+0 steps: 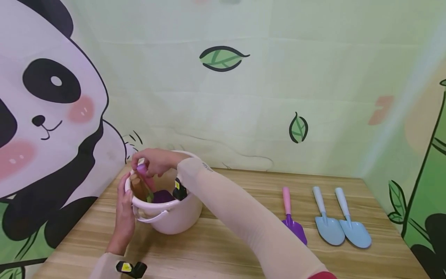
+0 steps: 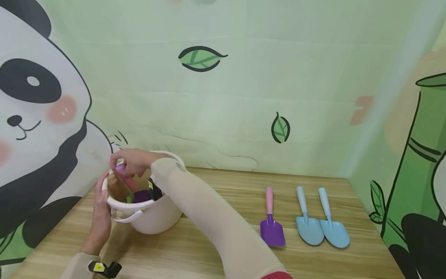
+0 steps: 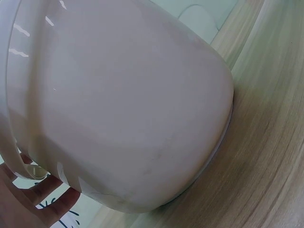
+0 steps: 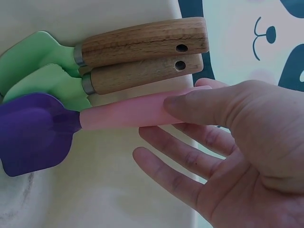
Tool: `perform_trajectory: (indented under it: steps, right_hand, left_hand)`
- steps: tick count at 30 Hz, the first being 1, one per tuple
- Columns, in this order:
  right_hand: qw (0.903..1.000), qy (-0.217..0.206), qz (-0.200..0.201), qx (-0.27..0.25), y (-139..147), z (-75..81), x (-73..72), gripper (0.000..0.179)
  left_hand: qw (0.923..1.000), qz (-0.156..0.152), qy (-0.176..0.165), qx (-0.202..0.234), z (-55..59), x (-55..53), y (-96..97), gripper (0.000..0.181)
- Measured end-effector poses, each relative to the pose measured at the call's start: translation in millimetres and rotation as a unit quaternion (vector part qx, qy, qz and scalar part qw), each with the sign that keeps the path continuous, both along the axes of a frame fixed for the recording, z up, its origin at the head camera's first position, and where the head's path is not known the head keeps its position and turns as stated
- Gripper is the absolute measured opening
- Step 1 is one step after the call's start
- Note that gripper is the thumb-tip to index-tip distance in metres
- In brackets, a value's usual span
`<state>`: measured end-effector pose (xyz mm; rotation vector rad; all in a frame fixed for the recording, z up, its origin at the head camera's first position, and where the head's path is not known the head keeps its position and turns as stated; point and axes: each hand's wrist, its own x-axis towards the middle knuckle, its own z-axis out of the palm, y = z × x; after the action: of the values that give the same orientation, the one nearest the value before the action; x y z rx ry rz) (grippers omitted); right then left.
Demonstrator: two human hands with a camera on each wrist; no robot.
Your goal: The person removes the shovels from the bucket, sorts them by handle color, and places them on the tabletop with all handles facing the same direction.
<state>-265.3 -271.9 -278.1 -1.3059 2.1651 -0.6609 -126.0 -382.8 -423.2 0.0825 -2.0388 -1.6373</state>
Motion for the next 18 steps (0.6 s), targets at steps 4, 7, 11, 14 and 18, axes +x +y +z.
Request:
perform_trajectory:
  steps: [4, 7, 11, 14, 18]
  right_hand:
    - [1.0, 0.002, 0.005, -0.006, 0.1, -0.6, -1.1, 0.031]
    - [0.9999, 0.003, 0.005, -0.009, -0.2, -1.1, -1.5, 0.031]
    - [0.9999, 0.004, 0.004, -0.011, -0.2, -1.1, -1.4, 0.03]
    - [0.9999, 0.007, 0.004, -0.014, 1.3, -0.6, -0.8, 0.029]
    - [0.9997, 0.014, -0.001, -0.02, 6.0, 2.6, 0.7, 0.028]
  left_hand:
    - [1.0, 0.0, 0.0, 0.004, -0.7, -0.2, -0.3, 0.057]
    - [1.0, 0.002, 0.003, 0.003, -1.2, -0.6, -0.5, 0.057]
    - [1.0, 0.004, 0.005, -0.001, -1.6, -0.5, -0.8, 0.057]
    - [1.0, 0.005, 0.006, 0.0, -1.7, -0.4, -0.9, 0.057]
    - [0.9999, 0.005, 0.011, 0.003, -1.5, -1.6, -0.4, 0.057]
